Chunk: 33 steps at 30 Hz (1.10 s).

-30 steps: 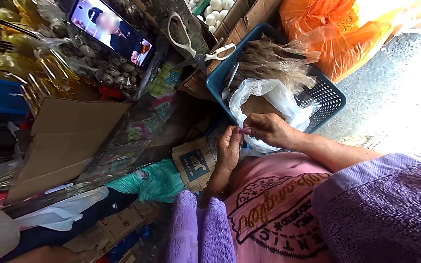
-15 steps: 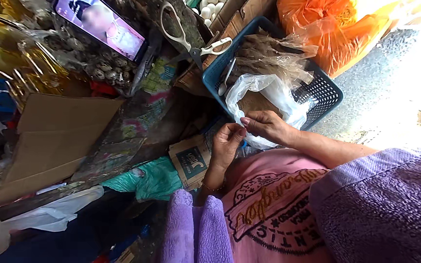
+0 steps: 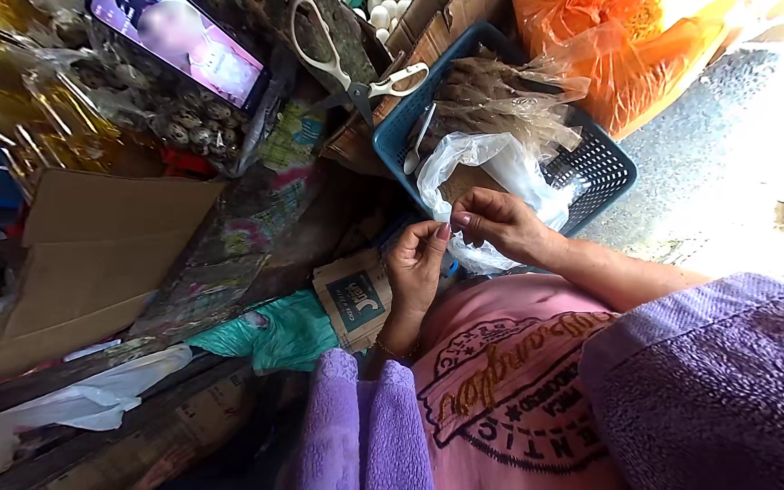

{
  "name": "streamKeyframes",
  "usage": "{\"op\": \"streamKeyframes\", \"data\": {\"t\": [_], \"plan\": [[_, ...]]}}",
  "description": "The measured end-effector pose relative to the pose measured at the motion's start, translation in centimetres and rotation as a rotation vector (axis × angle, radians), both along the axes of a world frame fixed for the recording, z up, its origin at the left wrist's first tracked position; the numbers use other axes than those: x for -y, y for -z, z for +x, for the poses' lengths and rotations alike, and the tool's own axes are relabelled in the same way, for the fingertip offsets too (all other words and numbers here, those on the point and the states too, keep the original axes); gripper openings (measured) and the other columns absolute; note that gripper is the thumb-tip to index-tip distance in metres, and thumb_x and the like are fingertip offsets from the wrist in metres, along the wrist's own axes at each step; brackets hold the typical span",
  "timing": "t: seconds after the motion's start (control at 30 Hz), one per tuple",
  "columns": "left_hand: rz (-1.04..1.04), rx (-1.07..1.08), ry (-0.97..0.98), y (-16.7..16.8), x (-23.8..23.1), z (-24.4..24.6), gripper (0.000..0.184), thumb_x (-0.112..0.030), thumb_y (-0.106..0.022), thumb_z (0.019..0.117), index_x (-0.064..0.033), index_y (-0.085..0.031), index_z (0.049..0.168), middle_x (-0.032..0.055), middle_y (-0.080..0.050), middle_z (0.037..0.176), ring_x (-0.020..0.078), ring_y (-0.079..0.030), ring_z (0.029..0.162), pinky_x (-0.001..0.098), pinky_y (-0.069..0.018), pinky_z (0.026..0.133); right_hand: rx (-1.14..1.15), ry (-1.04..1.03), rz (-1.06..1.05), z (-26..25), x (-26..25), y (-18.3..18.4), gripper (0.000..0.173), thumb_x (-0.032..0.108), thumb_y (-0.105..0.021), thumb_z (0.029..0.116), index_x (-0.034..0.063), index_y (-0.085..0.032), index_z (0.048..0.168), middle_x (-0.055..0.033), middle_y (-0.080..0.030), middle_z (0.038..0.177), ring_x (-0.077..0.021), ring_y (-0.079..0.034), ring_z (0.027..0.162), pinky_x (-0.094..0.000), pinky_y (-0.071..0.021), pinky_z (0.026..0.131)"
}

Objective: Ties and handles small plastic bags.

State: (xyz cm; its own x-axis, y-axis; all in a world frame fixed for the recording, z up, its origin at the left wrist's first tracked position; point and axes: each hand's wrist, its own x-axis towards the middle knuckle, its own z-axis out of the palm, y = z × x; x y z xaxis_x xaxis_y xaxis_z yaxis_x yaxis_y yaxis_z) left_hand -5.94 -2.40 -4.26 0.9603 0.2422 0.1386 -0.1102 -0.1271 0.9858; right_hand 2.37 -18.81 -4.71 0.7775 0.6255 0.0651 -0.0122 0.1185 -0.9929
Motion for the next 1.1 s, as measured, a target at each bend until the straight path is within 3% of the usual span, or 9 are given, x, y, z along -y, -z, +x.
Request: {"op": "streamKeyframes", "data": {"t": [0.1, 0.23, 0.37, 0.43, 0.63, 0.8, 0.87, 0.93, 1.1], "plan": [[0.061, 0.006, 0.049, 0.2, -0.1, 0.2, 0.015, -0.014, -0.056, 0.1055, -0.0041, -0.067, 0.106, -0.0019, -0.066, 0.091, 0.0015, -0.061, 0.076, 0.0184, -0.0535, 0.069, 0.178, 0.033, -0.105, 0.1, -0.2, -0.1, 0.018, 0.014, -0.050, 0.1069, 0.0015, -0.062, 0.100, -0.0005, -0.062, 0.080, -0.0024, -0.060, 0.068, -0.0187, -0.0526, 0.064], [0.265, -0.037, 0.056, 0.4, 0.2, 0.8, 0.029, -0.019, -0.037, 0.1114, -0.0015, -0.059, 0.108, 0.0050, -0.058, 0.094, 0.0067, -0.059, 0.083, 0.0236, -0.0515, 0.077, 0.728, 0.133, -0.359, -0.2, -1.1, -0.3, 0.024, 0.017, -0.050, 0.1051, -0.0002, -0.065, 0.096, -0.0123, -0.064, 0.082, -0.0246, -0.066, 0.072, -0.0405, -0.0546, 0.062], [0.351, -0.011, 0.043, 0.6, 0.8, 0.9, 0.026, -0.012, -0.035, 0.1094, 0.0011, -0.057, 0.109, 0.0089, -0.059, 0.097, 0.0095, -0.061, 0.089, 0.0259, -0.0530, 0.082, 1.051, 0.264, -0.381, 0.1, -2.2, 0.8, 0.025, 0.013, -0.048, 0.1010, 0.0011, -0.061, 0.084, -0.0145, -0.061, 0.073, -0.0312, -0.064, 0.064, -0.0426, -0.0485, 0.052], [0.291, -0.019, 0.028, 0.7, 1.0, 0.8, 0.030, -0.019, -0.033, 0.1113, -0.0023, -0.055, 0.102, 0.0046, -0.053, 0.090, 0.0068, -0.055, 0.081, 0.0235, -0.0493, 0.075, 1.003, 0.278, -0.418, 0.4, -2.3, 1.3, 0.026, 0.014, -0.047, 0.1025, 0.0013, -0.059, 0.083, -0.0135, -0.059, 0.072, -0.0307, -0.064, 0.064, -0.0427, -0.0482, 0.052], [0.179, -0.037, 0.024, 1.5, 0.6, 0.4, 0.027, -0.016, -0.031, 0.1093, -0.0028, -0.055, 0.109, 0.0021, -0.057, 0.095, 0.0031, -0.059, 0.088, 0.0229, -0.0517, 0.082, 0.967, 0.195, -0.384, -0.5, -2.7, 1.2, 0.025, 0.014, -0.048, 0.1009, 0.0013, -0.061, 0.084, -0.0137, -0.061, 0.072, -0.0305, -0.065, 0.063, -0.0431, -0.0491, 0.051], [0.172, -0.041, 0.059, 1.0, 0.4, 0.6, 0.032, -0.023, -0.033, 0.1114, -0.0065, -0.056, 0.097, 0.0001, -0.050, 0.085, 0.0042, -0.051, 0.075, 0.0205, -0.0452, 0.069, 0.760, 0.196, -0.419, 0.4, -2.1, 1.5, 0.029, 0.016, -0.047, 0.1044, -0.0015, -0.062, 0.088, -0.0141, -0.062, 0.073, -0.0291, -0.065, 0.064, -0.0441, -0.0501, 0.054], [0.124, -0.069, 0.060, 1.1, 0.3, 0.6, 0.030, -0.025, -0.034, 0.1119, -0.0081, -0.057, 0.104, -0.0012, -0.050, 0.080, 0.0039, -0.050, 0.065, 0.0194, -0.0454, 0.060, 0.531, 0.139, -0.314, 0.8, -1.6, 1.3, 0.030, 0.017, -0.044, 0.1079, -0.0022, -0.064, 0.095, -0.0106, -0.060, 0.075, -0.0205, -0.061, 0.068, -0.0371, -0.0501, 0.062], [0.058, -0.099, 0.051, 1.4, 0.0, 0.7, 0.029, -0.029, -0.035, 0.1122, -0.0106, -0.058, 0.115, -0.0027, -0.051, 0.078, 0.0033, -0.048, 0.058, 0.0181, -0.0435, 0.053, 0.288, 0.080, -0.197, 1.4, -1.2, 1.1, 0.029, 0.018, -0.042, 0.1097, 0.0013, -0.062, 0.098, -0.0007, -0.055, 0.074, -0.0063, -0.053, 0.064, -0.0241, -0.0457, 0.061], [-0.132, -0.076, 0.162, 1.6, -0.5, 0.6, 0.039, -0.040, -0.053, 0.1059, -0.0142, -0.054, 0.134, -0.0058, -0.062, 0.112, 0.0019, -0.061, 0.095, 0.0208, -0.0532, 0.083, 0.181, 0.069, -0.127, 1.1, -0.5, 1.0, 0.024, 0.016, -0.045, 0.1091, 0.0013, -0.061, 0.100, 0.0012, -0.058, 0.076, -0.0012, -0.054, 0.063, -0.0175, -0.0471, 0.059]]}}
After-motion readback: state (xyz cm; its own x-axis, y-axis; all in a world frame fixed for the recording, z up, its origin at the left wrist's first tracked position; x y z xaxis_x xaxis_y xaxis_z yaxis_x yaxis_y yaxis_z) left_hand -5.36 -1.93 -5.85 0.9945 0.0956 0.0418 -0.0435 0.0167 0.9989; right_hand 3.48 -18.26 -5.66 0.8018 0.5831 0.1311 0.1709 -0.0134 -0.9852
